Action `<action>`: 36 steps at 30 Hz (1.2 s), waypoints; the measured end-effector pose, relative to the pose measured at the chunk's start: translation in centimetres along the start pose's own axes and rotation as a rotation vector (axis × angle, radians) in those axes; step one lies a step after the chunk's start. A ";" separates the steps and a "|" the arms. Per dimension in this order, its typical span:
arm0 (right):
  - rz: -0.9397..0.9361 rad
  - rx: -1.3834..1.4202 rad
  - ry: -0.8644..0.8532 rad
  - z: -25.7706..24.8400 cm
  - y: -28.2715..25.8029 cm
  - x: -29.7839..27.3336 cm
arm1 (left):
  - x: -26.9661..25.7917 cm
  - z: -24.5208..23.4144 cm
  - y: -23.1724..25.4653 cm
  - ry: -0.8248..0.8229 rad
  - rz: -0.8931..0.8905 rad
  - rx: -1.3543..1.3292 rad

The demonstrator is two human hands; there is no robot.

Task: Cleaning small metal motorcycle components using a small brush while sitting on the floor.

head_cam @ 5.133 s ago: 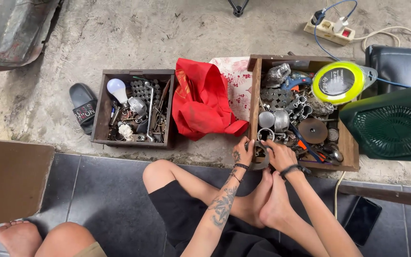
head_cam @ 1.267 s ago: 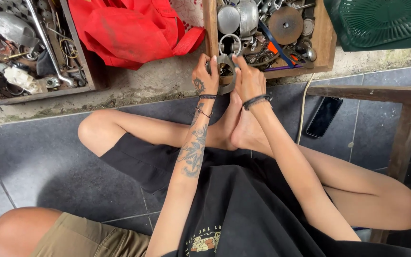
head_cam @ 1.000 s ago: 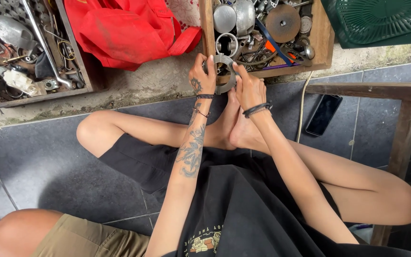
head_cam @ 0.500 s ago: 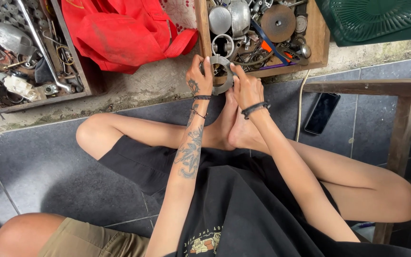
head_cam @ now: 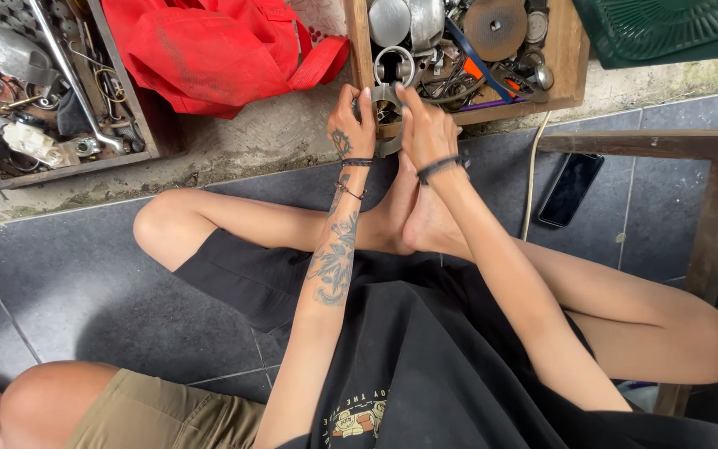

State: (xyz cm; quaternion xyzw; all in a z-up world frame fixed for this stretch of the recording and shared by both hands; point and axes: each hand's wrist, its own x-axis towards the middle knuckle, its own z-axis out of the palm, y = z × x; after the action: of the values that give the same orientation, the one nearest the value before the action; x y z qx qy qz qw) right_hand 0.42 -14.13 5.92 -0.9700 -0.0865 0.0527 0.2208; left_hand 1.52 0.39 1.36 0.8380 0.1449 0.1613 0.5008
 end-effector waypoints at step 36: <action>-0.287 0.007 0.006 -3.4 -1.4 3.3 | -0.1 -0.2 0.8 -0.013 -0.069 0.022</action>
State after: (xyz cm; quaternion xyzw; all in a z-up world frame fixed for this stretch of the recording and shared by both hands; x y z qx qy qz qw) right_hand 3.97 -13.66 9.37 -0.9470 -0.2236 0.0179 0.2298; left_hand 1.44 0.14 2.19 0.8390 0.1722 0.1367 0.4977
